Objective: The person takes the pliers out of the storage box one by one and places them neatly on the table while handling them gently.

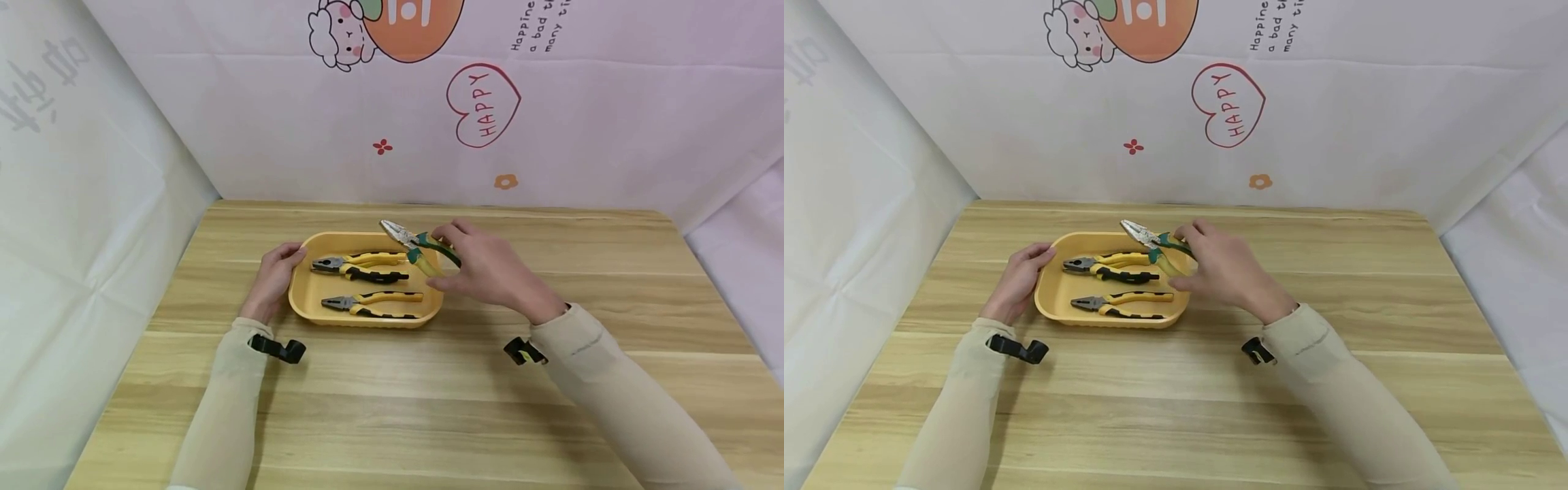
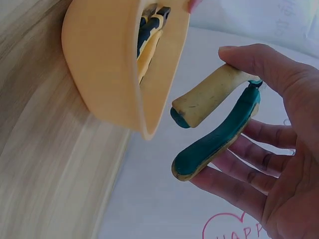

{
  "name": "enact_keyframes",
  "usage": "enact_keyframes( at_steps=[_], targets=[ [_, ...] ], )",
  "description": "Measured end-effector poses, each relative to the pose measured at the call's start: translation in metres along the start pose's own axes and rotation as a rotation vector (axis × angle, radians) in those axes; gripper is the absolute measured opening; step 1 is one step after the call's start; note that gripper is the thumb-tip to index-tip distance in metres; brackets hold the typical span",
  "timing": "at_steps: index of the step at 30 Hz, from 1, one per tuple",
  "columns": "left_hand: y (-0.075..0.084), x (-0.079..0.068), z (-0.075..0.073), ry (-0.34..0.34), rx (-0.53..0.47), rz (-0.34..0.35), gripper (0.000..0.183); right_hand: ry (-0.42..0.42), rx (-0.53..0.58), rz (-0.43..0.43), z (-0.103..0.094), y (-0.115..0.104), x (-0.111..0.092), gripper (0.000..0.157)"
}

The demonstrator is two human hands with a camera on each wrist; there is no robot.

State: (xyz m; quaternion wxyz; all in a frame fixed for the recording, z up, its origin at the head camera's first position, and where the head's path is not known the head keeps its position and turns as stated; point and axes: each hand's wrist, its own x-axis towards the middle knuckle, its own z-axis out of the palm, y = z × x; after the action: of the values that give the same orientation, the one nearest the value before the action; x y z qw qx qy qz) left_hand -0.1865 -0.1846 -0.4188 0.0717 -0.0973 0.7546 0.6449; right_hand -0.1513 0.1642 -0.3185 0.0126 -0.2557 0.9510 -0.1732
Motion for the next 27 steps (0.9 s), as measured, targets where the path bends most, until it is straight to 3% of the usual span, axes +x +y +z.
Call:
enact_keyframes(
  at_steps=[6, 16, 27],
  targets=[
    [0.001, 0.0, 0.0, 0.002, 0.001, -0.004, 0.042, 0.03, 0.027, 0.074, -0.002, 0.008, -0.005, 0.069],
    [0.001, 0.0, 0.0, 0.003, 0.005, -0.007, 0.041, 0.141, 0.056, 0.116, 0.001, 0.025, -0.014, 0.066],
    [0.002, -0.001, 0.0, -0.006, 0.001, -0.001, 0.043, 0.15, 0.121, 0.2, 0.004, 0.044, -0.025, 0.064]
  ],
)
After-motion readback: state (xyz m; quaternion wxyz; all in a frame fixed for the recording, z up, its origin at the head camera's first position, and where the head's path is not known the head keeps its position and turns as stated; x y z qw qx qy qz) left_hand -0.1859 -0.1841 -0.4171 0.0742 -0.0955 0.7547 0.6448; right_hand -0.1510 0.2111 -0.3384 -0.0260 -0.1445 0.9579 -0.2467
